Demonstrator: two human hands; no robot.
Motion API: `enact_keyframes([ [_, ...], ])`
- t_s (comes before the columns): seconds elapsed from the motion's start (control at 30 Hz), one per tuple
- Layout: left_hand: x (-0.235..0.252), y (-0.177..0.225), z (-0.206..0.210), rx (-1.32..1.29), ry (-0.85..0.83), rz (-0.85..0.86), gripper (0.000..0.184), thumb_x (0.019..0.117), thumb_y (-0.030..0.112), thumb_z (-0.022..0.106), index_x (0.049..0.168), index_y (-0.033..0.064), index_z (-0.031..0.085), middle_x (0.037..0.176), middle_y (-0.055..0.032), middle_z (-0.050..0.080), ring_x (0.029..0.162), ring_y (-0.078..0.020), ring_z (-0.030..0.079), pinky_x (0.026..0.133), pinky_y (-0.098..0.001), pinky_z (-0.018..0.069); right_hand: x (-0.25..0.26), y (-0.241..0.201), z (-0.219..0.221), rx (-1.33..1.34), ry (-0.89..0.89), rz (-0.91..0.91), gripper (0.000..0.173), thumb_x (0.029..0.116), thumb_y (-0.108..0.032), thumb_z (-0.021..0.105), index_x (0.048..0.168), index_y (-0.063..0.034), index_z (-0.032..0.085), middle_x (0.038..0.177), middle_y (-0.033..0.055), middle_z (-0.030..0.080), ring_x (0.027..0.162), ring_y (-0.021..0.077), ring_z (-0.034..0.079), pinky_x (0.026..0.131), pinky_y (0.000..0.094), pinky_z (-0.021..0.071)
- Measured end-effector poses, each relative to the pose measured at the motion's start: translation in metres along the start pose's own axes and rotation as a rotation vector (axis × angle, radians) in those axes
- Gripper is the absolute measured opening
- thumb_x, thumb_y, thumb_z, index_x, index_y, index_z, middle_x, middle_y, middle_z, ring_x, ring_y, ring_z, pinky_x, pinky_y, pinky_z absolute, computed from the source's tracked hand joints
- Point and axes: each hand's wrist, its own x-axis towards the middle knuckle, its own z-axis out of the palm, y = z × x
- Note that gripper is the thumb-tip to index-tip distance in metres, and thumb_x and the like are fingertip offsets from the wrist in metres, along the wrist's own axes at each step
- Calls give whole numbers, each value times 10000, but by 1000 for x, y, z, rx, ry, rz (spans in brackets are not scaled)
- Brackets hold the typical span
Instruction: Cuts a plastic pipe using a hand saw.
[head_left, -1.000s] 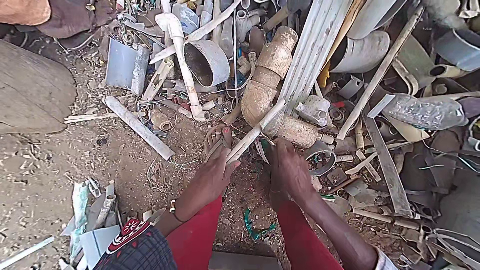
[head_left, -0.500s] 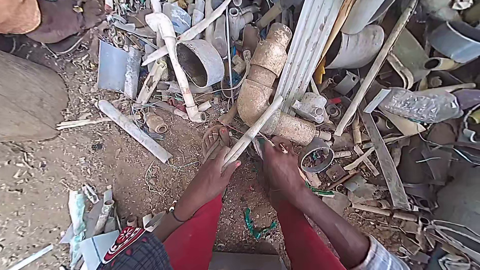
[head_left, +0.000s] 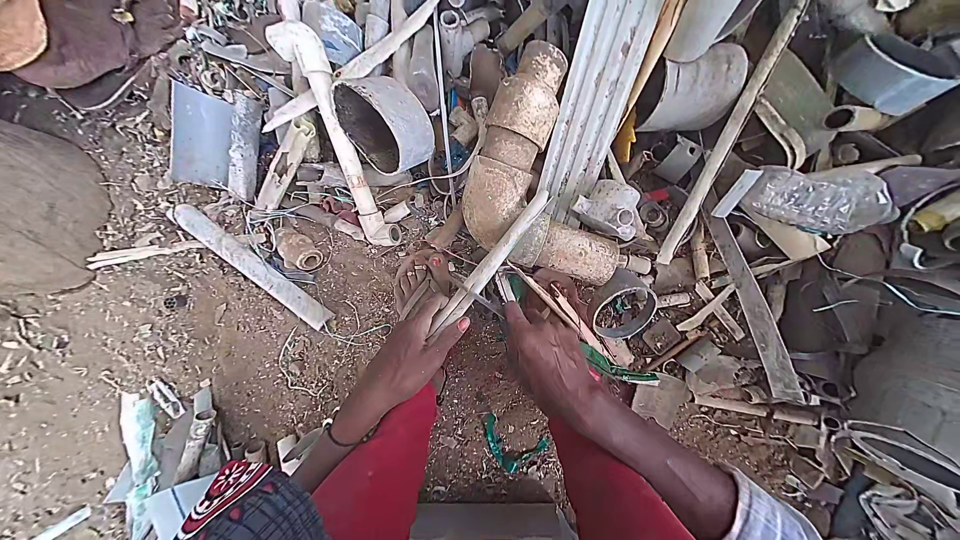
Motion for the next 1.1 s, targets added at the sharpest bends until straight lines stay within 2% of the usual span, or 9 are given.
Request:
enact_keyframes([
  [0.17, -2, 0, -3, -77, -28, -50, 527, 1020, 520, 508, 1351, 113, 549, 940, -62, 607, 764, -166, 572, 717, -404, 486, 31, 28, -30, -60, -2, 284, 264, 1083, -187, 427, 1181, -21, 607, 910, 226, 701, 866, 440, 712, 705, 562, 535],
  [0.33, -3, 5, -4, 54, 31, -38, 532, 1023, 482, 544, 1382, 88, 551, 1011, -164, 667, 883, -292, 650, 798, -520, 513, 2, 12, -18, -181, 80, 49, 255, 1006, -86, 538, 1211, -16, 672, 826, 227, 694, 681, 420, 708, 539, 513, 546],
  [0.47, -7, 6, -7, 155, 118, -8, 549, 1013, 498, 560, 1382, 92, 579, 986, -187, 689, 884, -343, 674, 797, -560, 520, 30, 24, -44, -183, -66, 242, 244, 1066, -139, 466, 1247, -26, 586, 919, 233, 683, 857, 442, 704, 689, 546, 530],
  [0.57, -5, 6, -7, 184, 107, -2, 546, 1016, 506, 544, 1384, 104, 570, 947, -186, 684, 851, -345, 675, 766, -555, 525, 10, 16, -26, -209, 39, 50, 252, 1013, -84, 532, 1223, -17, 654, 847, 230, 692, 703, 429, 708, 564, 518, 556],
  [0.73, -6, 3, -7, 140, 93, -8, 550, 1019, 513, 534, 1388, 107, 569, 973, -170, 687, 871, -323, 675, 784, -539, 525, 30, 29, -42, -145, -51, 275, 237, 1064, -168, 488, 1216, -18, 591, 920, 244, 691, 877, 453, 706, 706, 573, 532],
  [0.87, -6, 0, -9, 153, 124, 5, 580, 1009, 538, 530, 1398, 112, 586, 1017, -171, 705, 897, -312, 688, 807, -536, 533, 0, 11, -21, -184, 54, 37, 233, 1002, -93, 541, 1185, -46, 677, 831, 218, 690, 665, 416, 698, 527, 505, 534],
  [0.97, -7, -1, -8, 42, 30, 3, 578, 1047, 559, 402, 1367, 118, 594, 924, -102, 653, 789, -229, 624, 733, -469, 514, 17, 30, -36, -111, 18, 210, 244, 1050, -153, 491, 1183, -19, 646, 874, 241, 703, 804, 464, 713, 645, 593, 548],
  [1.03, -10, -1, -8, -114, -60, -10, 496, 1081, 508, 297, 1203, 159, 628, 718, 44, 473, 584, -90, 455, 571, -307, 422, 29, 47, -52, -43, 46, 320, 335, 1109, -261, 400, 1148, 0, 606, 827, 240, 674, 842, 467, 697, 695, 606, 522],
  [1.1, -13, 0, -11, -182, -106, -48, 492, 1107, 450, 243, 1029, 136, 614, 647, 84, 502, 499, -34, 438, 504, -227, 403, 28, 57, -52, 68, 183, 256, 380, 1113, -271, 383, 1088, 22, 623, 750, 199, 634, 754, 421, 675, 653, 568, 506],
])
